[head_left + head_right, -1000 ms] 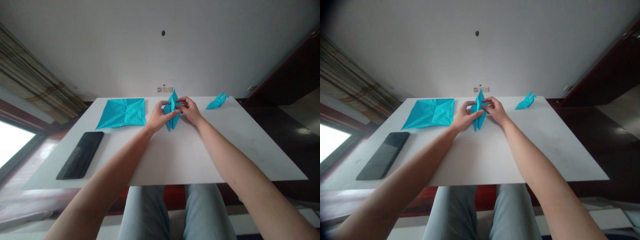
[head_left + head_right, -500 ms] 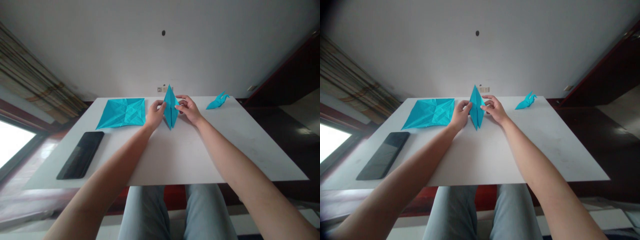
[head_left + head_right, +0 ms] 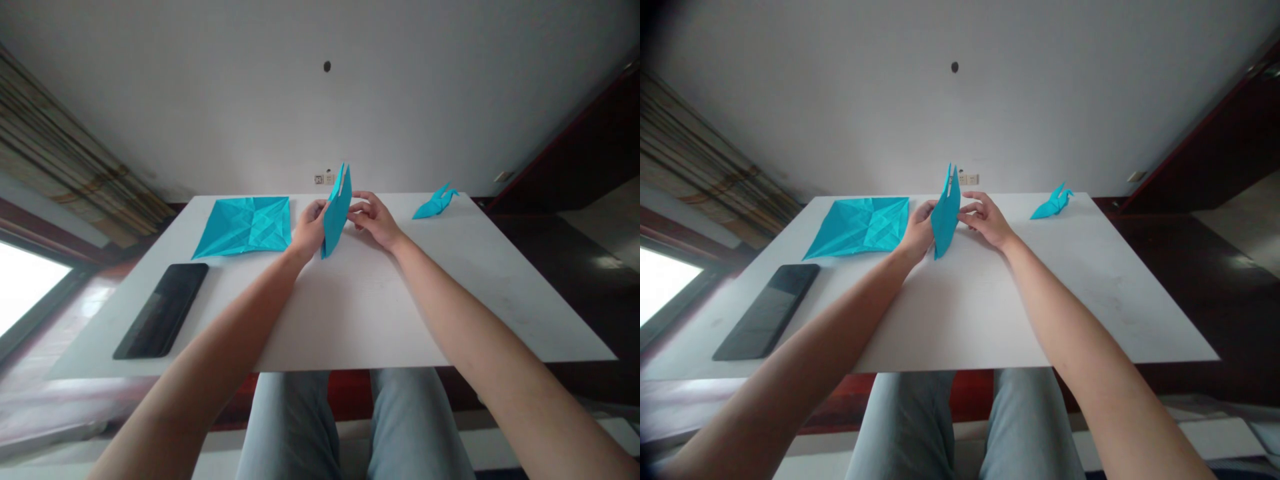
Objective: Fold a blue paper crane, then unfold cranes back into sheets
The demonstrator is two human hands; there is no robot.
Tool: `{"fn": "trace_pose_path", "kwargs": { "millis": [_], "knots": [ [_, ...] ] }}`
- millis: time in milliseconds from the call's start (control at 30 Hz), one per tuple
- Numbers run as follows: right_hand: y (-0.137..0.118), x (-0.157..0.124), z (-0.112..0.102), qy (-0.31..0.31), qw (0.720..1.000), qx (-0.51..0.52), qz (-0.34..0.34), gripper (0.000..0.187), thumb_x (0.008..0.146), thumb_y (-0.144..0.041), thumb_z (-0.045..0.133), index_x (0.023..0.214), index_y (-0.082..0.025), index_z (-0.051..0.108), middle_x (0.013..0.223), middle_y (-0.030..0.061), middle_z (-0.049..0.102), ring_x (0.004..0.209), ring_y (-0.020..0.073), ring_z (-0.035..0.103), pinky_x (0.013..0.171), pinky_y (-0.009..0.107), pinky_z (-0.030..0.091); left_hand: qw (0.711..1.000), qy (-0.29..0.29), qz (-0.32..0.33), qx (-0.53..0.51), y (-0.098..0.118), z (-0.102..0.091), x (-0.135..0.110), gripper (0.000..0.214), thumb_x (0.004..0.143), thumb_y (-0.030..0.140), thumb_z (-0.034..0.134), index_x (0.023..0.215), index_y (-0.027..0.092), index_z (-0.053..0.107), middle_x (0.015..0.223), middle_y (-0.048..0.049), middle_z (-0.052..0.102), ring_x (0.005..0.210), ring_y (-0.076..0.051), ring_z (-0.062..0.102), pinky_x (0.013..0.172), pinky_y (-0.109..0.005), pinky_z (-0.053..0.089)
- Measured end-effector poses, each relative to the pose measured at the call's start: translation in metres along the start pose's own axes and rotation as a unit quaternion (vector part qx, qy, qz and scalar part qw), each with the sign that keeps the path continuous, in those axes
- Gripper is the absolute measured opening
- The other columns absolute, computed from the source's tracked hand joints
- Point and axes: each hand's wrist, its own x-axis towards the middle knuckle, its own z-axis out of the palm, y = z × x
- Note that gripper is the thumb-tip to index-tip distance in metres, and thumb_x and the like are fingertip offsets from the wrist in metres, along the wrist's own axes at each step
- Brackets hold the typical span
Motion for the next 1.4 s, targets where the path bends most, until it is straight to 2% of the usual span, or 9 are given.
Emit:
{"fn": "trace_pose_path", "kwargs": {
  "millis": [167,367,433,567,833,1000,1133,1233,1400],
  "knots": [
    [-0.007,-0.003,0.006,-0.017,1.0,-0.018,0.007,0.062,0.074,-0.073,0.101,0.104,-0.027,0.072,0.083,-0.003,0.072,0.071,0.0143,0.061,0.062,0.028,0.049,1.0,0.009,-0.006,0.019,-0.003,0.0,0.002,0.015,0.108,0.032,0.077,0.101,0.02,0.07,0.091,-0.0023,0.08,0.084,-0.015,0.075,0.077,-0.024,0.062],
    [-0.003,-0.002,0.008,0.018,0.999,-0.027,-0.001,0.067,0.07,-0.077,0.101,0.097,-0.026,0.068,0.08,-0.0029,0.069,0.068,0.0145,0.054,0.06,0.029,0.042,0.998,0.044,0.029,0.035,-0.002,0.0,0.001,0.024,0.114,0.048,0.07,0.117,0.025,0.063,0.088,0.0014,0.074,0.073,-0.012,0.07,0.066,-0.021,0.056],
    [-0.001,-0.002,0.007,0.033,0.999,-0.035,-0.007,0.067,0.07,-0.079,0.1,0.096,-0.026,0.068,0.078,-0.003,0.068,0.067,0.0142,0.053,0.06,0.03,0.041,0.997,0.039,0.056,0.046,-0.001,0.0,-0.002,0.034,0.109,0.054,0.078,0.116,0.024,0.063,0.096,-0.0001,0.076,0.075,-0.011,0.07,0.066,-0.02,0.055],
    [-0.001,-0.002,0.005,0.036,0.998,-0.05,-0.01,0.068,0.072,-0.083,0.097,0.094,-0.026,0.067,0.075,-0.0037,0.065,0.065,0.0141,0.05,0.059,0.03,0.038,0.996,0.007,0.03,0.081,-0.002,0.0,-0.004,0.038,0.095,0.045,0.094,0.106,0.022,0.066,0.097,-0.001,0.077,0.072,-0.011,0.069,0.066,-0.021,0.055],
    [-0.001,-0.001,0.006,0.05,0.994,-0.091,-0.023,0.07,0.077,-0.092,0.089,0.088,-0.028,0.061,0.066,-0.0051,0.053,0.06,0.0148,0.044,0.055,0.031,0.034,0.995,0.029,0.041,0.088,-0.003,-0.002,-0.001,0.024,0.103,0.04,0.084,0.101,0.02,0.072,0.093,-0.003,0.08,0.072,-0.013,0.07,0.066,-0.023,0.053],
    [-0.008,-0.003,0.007,0.051,0.996,-0.055,-0.049,0.059,0.083,-0.079,0.092,0.103,-0.031,0.065,0.07,-0.0064,0.057,0.06,0.0145,0.047,0.056,0.03,0.038,0.995,0.047,0.041,0.082,-0.004,-0.004,0.003,0.022,0.102,0.035,0.085,0.105,0.02,0.069,0.095,-0.0032,0.08,0.075,-0.012,0.072,0.071,-0.023,0.055],
    [-0.013,-0.004,0.007,0.046,0.995,-0.046,-0.069,0.042,0.092,-0.062,0.085,0.118,-0.031,0.072,0.075,-0.0053,0.065,0.062,0.0145,0.05,0.058,0.03,0.041,0.996,0.056,0.033,0.065,-0.006,-0.006,0.003,0.03,0.104,0.037,0.084,0.118,0.024,0.061,0.08,0.0036,0.072,0.063,-0.012,0.067,0.061,-0.021,0.048],
    [-0.009,-0.004,0.007,0.03,0.996,-0.068,-0.057,0.036,0.089,-0.057,0.085,0.108,-0.029,0.074,0.078,-0.0039,0.068,0.061,0.0134,0.05,0.057,0.029,0.04,0.996,0.055,0.044,0.054,-0.006,-0.006,0.001,0.036,0.104,0.037,0.084,0.125,0.027,0.057,0.072,0.0079,0.066,0.053,-0.01,0.057,0.053,-0.02,0.039],
    [-0.003,-0.002,0.005,0.022,0.996,-0.074,-0.036,0.037,0.085,-0.056,0.089,0.101,-0.027,0.074,0.085,-0.0021,0.07,0.063,0.0131,0.053,0.058,0.029,0.045,0.999,0.036,0.013,0.033,-0.005,-0.004,0.002,0.011,0.11,0.031,0.074,0.113,0.025,0.065,0.069,0.0059,0.063,0.055,-0.01,0.056,0.054,-0.021,0.041]
  ]
}}
